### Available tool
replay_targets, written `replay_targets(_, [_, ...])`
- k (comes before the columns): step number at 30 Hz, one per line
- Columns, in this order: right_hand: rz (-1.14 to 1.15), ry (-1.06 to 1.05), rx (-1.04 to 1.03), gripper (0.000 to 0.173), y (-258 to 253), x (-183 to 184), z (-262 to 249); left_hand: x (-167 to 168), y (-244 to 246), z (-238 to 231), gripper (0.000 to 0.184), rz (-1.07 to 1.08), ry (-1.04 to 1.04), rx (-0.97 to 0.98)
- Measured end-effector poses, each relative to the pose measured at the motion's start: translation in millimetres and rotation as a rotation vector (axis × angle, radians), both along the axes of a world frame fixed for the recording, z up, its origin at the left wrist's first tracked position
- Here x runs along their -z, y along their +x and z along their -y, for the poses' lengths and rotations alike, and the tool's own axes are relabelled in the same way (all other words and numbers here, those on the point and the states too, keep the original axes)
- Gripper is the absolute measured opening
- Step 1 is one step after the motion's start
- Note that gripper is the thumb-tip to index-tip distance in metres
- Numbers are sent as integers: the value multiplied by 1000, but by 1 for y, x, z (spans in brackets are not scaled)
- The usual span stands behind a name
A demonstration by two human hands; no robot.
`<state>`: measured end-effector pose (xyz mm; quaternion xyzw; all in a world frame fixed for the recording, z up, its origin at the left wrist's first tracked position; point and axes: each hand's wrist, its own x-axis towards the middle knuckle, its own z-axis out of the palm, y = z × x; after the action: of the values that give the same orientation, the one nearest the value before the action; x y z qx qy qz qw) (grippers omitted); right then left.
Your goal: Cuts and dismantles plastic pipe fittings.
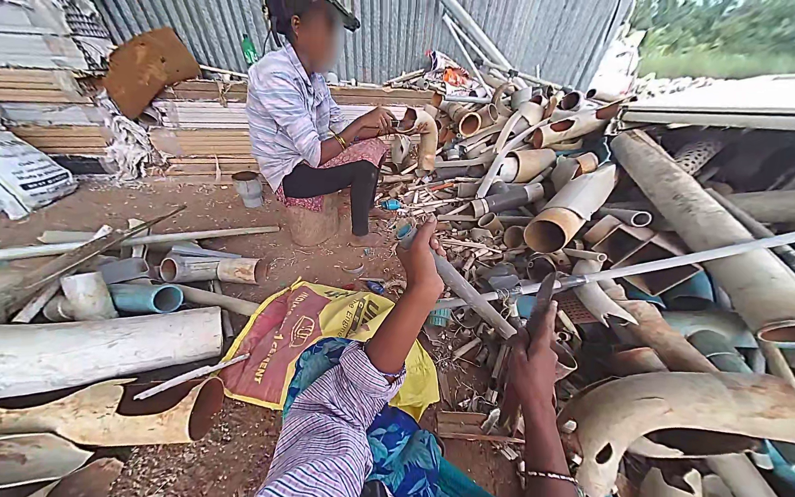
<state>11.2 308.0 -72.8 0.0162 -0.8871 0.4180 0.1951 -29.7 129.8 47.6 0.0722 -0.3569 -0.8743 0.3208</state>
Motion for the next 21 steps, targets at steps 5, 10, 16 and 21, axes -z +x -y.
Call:
replay_targets(5, [234, -4, -133, 76, -11, 29, 6, -3, 2, 5, 29, 28, 37, -21])
replay_targets(10, [245, -897, -148, 64, -7, 2, 3, -1, -1, 10, 30, 31, 30, -33])
replay_targets(16, [451, -1901, -116, 39, -1, -24, -3, 1, -10, 13, 24, 57, 58, -57])
replay_targets(21, [490, -1869, -453, 42, 44, -59, 21, -1, -10, 12, 26, 65, 63, -50])
